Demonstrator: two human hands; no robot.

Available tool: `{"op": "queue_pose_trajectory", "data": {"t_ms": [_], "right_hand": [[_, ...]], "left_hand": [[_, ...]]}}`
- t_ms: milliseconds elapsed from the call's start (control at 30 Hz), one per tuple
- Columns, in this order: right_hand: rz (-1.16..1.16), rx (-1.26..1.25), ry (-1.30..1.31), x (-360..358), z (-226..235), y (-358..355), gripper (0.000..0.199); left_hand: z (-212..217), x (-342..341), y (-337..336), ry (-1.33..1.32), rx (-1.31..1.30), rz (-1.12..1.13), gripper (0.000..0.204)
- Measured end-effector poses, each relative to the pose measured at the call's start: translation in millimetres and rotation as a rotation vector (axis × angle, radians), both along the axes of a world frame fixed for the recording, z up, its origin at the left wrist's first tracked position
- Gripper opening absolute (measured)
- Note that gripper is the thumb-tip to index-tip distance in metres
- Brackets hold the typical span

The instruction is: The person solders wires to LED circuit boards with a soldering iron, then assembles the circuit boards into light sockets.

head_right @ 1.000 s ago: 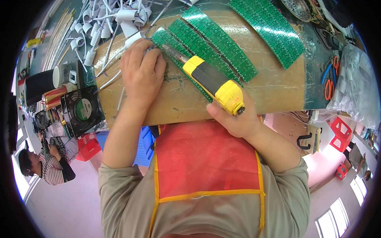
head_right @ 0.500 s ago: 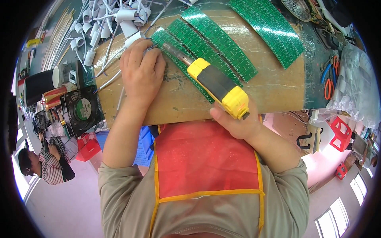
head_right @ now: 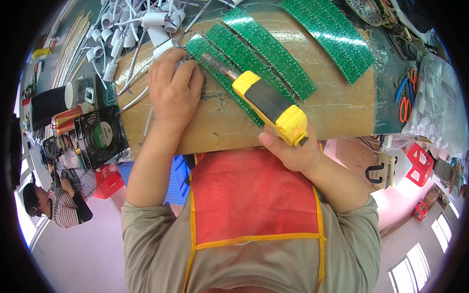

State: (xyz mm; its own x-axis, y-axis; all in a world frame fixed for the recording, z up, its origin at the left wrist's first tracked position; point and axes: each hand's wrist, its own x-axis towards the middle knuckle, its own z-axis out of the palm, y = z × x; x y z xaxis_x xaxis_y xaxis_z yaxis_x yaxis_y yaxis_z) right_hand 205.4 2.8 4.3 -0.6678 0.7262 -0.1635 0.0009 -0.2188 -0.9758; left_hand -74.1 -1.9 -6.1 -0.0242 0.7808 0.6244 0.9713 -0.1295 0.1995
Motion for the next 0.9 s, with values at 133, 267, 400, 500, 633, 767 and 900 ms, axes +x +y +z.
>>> {"op": "queue_pose_trajectory", "data": {"t_ms": [133,267,400,500,633,767,900], "right_hand": [[-0.005,-0.004,0.022,-0.4,-1.2,0.3,0.023],[-0.028,0.012,0.024,-3.7,3.0,0.5,0.024],[-0.014,0.011,0.02,-1.3,-0.8,0.3,0.025],[-0.012,0.018,0.01,-0.9,-0.9,0.4,0.025],[-0.056,-0.001,0.02,-5.6,4.4,-0.2,0.023],[-0.026,-0.014,0.011,-4.8,4.4,0.8,0.022],[-0.034,0.0,0.001,-5.6,4.9,1.0,0.02]], "left_hand": [[1.5,-0.1,0.3,0.0,-0.003,0.002,0.017],[1.0,-0.8,0.5,0.004,0.004,0.0,0.017],[0.2,-1.1,1.2,-0.011,0.011,-0.005,0.017],[-2.4,-3.3,2.2,-0.047,0.029,-0.017,0.017],[0.0,-4.9,0.2,-0.072,0.025,-0.038,0.016],[1.9,-3.5,-0.2,-0.059,0.017,-0.035,0.016],[0.7,-3.0,0.5,-0.056,0.021,-0.037,0.015]]}}
